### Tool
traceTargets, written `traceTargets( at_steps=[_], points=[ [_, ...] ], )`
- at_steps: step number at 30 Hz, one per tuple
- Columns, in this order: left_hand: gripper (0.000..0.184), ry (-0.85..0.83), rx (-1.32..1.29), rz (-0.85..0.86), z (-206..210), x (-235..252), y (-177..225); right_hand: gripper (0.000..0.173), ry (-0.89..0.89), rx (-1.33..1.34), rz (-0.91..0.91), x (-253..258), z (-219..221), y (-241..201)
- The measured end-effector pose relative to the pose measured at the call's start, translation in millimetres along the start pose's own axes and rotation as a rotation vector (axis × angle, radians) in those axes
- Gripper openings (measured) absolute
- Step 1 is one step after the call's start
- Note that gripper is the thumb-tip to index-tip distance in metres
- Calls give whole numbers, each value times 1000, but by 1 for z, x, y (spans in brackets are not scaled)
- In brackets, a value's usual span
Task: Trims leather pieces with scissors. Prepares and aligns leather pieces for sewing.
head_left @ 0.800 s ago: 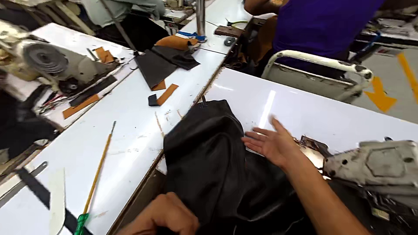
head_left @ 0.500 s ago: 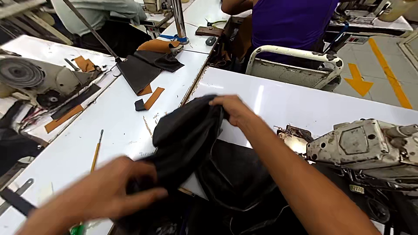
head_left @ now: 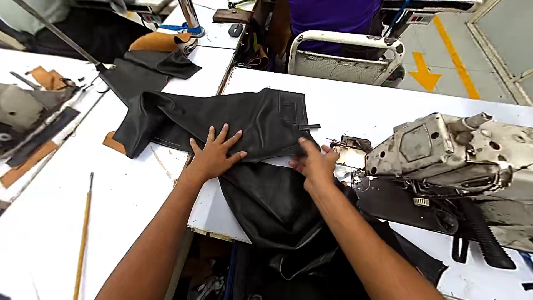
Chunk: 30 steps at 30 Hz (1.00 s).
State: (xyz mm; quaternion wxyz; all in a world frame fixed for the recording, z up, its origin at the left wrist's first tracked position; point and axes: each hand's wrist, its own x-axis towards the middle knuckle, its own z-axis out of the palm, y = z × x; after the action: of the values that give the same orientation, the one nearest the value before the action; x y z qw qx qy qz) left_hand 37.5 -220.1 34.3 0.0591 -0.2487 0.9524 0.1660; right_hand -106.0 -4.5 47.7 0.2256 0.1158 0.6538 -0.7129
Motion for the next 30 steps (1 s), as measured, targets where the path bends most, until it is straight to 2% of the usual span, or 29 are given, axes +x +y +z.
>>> traceTargets(
  at_steps=[2,4,6,7,9,11,12,13,15,16,17,18,20,21,22,24,27,30],
  points=[
    [76,3,39,-45,6,0,-3,75,6,-131,-169,21,-14,-7],
    [74,59,55,-139,3,5,-5,62,-47,-493,-340,31,-30,-11],
    [74,265,71,-246,7,2,-5,55,-85,-870,-380,29,-42,-8],
    [79,381,80,-284,11,-6,-1,52,-85,-1007,-382,22,-44,-8],
    [91,567,34,-359,14,-32,21,55,-32,-1175,-525,7,-44,-18],
    [106,536,-78,-496,30,-72,47,54,-32,-1191,-790,-3,-43,-23],
    [106,466,-132,-525,40,-87,59,58,-56,-1160,-938,0,-40,-21],
    [95,413,-173,-513,49,-97,72,65,-87,-1141,-1073,7,-36,-15],
    [52,405,-343,-410,56,-112,88,85,-205,-1213,-1208,36,-28,13],
    [32,493,-497,-339,51,-124,92,93,-283,-1330,-1157,49,-29,28],
    [19,654,-653,-264,44,-141,98,99,-335,-1434,-1075,56,-29,35],
    [15,854,-719,-169,34,-163,104,103,-367,-1499,-1000,57,-28,34],
    [29,1158,-589,-30,19,-207,104,108,-367,-1544,-886,46,-29,34],
    [37,1216,-518,-27,17,-219,97,110,-329,-1544,-869,38,-30,39],
    [46,1215,-468,-55,19,-222,87,112,-295,-1544,-851,30,-30,44],
    [43,1105,-435,-199,30,-211,65,111,-245,-1519,-818,15,-28,50],
    [47,913,-500,-467,45,-204,35,99,-252,-1436,-861,-5,-30,34],
    [53,899,-370,-532,52,-210,2,79,-420,-1404,-985,15,-50,34]
  ],
)
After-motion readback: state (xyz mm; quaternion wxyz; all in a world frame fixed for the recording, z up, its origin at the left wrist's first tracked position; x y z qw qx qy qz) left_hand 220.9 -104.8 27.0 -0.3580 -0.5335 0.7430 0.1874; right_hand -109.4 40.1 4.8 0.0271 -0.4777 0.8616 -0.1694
